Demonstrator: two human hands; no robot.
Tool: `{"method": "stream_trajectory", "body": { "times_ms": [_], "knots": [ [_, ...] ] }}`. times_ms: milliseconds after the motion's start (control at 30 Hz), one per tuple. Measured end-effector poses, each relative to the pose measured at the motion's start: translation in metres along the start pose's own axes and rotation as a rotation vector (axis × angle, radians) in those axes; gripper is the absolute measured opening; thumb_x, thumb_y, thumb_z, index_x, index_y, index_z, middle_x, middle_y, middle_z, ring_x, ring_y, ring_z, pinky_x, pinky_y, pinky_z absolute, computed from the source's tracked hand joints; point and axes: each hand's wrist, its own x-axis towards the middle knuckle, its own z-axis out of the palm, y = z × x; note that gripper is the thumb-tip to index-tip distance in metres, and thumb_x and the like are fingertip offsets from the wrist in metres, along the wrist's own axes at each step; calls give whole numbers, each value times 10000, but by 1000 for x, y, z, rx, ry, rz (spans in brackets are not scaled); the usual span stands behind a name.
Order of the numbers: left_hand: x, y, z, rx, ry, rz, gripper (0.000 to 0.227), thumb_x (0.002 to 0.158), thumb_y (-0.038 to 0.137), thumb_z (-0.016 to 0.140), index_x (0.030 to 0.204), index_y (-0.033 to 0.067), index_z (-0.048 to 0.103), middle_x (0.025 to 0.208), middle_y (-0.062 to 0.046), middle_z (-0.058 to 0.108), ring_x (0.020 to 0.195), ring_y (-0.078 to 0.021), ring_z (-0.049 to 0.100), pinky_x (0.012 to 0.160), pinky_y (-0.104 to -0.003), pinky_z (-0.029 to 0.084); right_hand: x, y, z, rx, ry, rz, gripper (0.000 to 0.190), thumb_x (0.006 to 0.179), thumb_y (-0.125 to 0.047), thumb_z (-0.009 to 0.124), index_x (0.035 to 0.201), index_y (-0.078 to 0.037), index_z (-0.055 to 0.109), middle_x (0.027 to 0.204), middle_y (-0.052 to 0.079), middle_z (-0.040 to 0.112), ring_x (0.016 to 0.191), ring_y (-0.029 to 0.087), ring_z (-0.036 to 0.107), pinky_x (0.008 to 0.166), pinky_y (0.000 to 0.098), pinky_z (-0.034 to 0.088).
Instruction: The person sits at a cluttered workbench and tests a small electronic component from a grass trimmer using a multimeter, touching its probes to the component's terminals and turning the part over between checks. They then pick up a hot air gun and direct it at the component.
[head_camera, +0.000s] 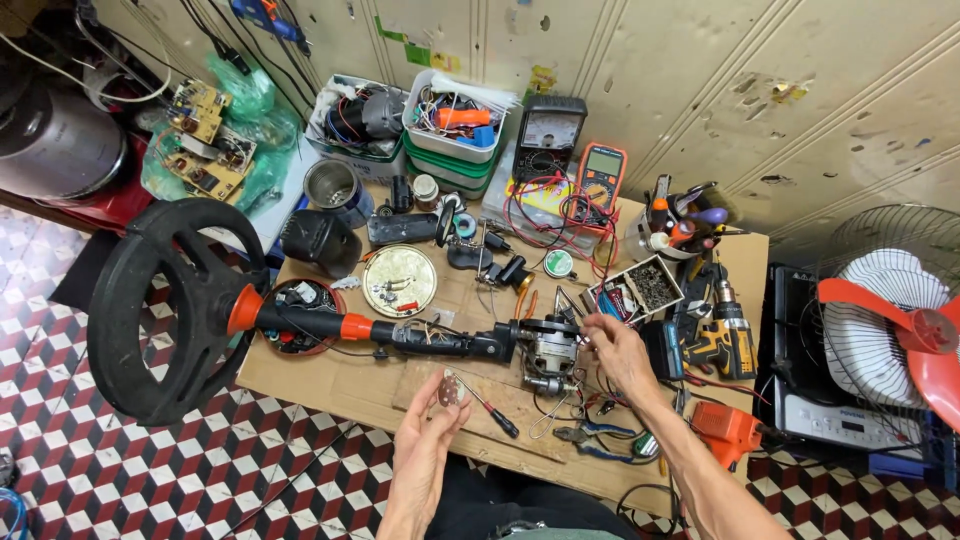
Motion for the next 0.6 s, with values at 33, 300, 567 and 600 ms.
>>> {"method": "stream_trajectory", "body": {
  "times_ms": [33, 300, 567, 600],
  "knots": [
    [-1, -6, -3, 1, 3, 2, 641, 901, 70, 595, 1504, -27, 399, 1366, -182, 555, 1206, -247, 653, 1087, -340, 507, 5, -14, 2, 2, -3, -1, 345, 993, -200, 515, 1261, -48, 669, 944, 102, 788, 830, 155, 717, 743, 322, 551],
    [23, -4, 4, -64, 230, -187, 352, 982, 316, 604, 1151, 7, 616, 974, -89, 649, 913, -178, 644, 809, -361, 537, 124, -31, 36, 350, 54, -11, 285, 973, -222, 586, 1055, 15, 724, 866, 53, 748, 701, 149, 682, 606, 340, 529],
    [73, 15, 22, 166, 53, -238, 333, 950, 352, 648, 1094, 53, 675, 906, -67, 618, 834, -140, 615, 743, -324, 546, 147, -61, 53, -351, 425, -566, 307, 963, -208, 574, 1171, -10, 683, 771, 236, 698, 681, 388, 666, 628, 515, 513],
    [73, 31, 38, 203, 68, -315, 354, 926, 354, 616, 1138, 85, 703, 911, -52, 619, 848, -134, 630, 758, -320, 555, 155, -66, 53, -490, 367, -536, 360, 928, -194, 575, 1230, -16, 657, 723, 265, 676, 650, 447, 648, 613, 568, 496]
  ]
}}
